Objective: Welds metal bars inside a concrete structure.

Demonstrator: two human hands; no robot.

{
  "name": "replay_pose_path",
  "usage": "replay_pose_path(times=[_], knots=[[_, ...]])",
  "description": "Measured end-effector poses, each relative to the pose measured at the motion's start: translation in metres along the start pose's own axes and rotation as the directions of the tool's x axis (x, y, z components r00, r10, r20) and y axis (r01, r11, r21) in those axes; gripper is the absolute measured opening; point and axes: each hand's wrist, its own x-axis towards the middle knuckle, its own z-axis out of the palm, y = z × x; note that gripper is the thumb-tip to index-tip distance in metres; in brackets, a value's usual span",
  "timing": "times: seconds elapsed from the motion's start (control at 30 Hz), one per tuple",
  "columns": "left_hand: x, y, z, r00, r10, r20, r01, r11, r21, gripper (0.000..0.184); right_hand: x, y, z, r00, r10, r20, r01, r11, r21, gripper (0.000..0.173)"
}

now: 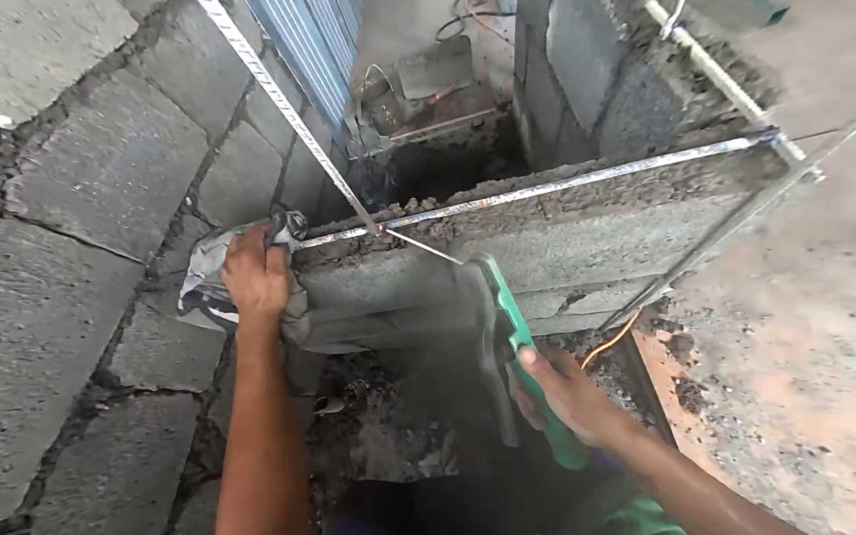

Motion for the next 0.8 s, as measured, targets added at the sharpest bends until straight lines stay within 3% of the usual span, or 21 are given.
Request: replay_pose_path(times=[0.07,0.17,0.47,0.53,0.6,0.67,0.7,0.73,0.8], knots=[[0.000,0.000,0.000,1.000,-0.003,-0.005,0.003,1.000,0.003,0.048,0.001,0.001,-0.002,0.999,-0.036,-0.015,0.034,0.993,-0.111,0.063],[0.000,0.000,0.001,1.000,-0.001,-0.013,0.001,1.000,0.004,0.048,0.002,0.006,-0.004,0.992,-0.111,-0.064,0.075,0.908,-0.413,0.060],[0.000,0.000,0.002,1.000,-0.001,-0.023,0.001,1.000,0.004,0.048,0.003,0.013,-0.003,0.958,-0.253,-0.134,0.084,0.697,-0.712,0.068],[-0.002,0.000,0.002,1.000,0.009,-0.027,-0.009,1.000,-0.004,0.048,0.002,0.012,-0.002,0.975,-0.190,-0.118,0.085,0.803,-0.590,0.064],[-0.001,-0.001,0.002,0.999,0.011,-0.032,-0.011,1.000,0.003,0.047,0.000,0.006,0.001,0.996,-0.074,-0.054,0.058,0.964,-0.259,0.063],[0.000,-0.002,0.003,0.999,0.015,-0.033,-0.015,1.000,0.004,0.048,-0.001,0.001,0.002,1.000,0.021,0.000,-0.021,0.999,0.025,0.068],[0.000,-0.002,0.003,0.999,0.017,-0.032,-0.017,1.000,0.004,0.048,-0.001,0.000,0.002,0.999,0.042,0.010,-0.043,0.995,0.086,0.069],[-0.001,-0.003,0.004,0.999,0.013,-0.034,-0.013,1.000,0.002,0.048,-0.001,-0.001,0.002,0.999,0.035,0.009,-0.036,0.996,0.076,0.068],[-0.018,-0.005,0.006,0.997,-0.077,-0.026,0.076,0.996,-0.036,0.043,-0.002,-0.001,-0.001,0.998,-0.040,-0.042,0.032,0.983,-0.183,0.059]])
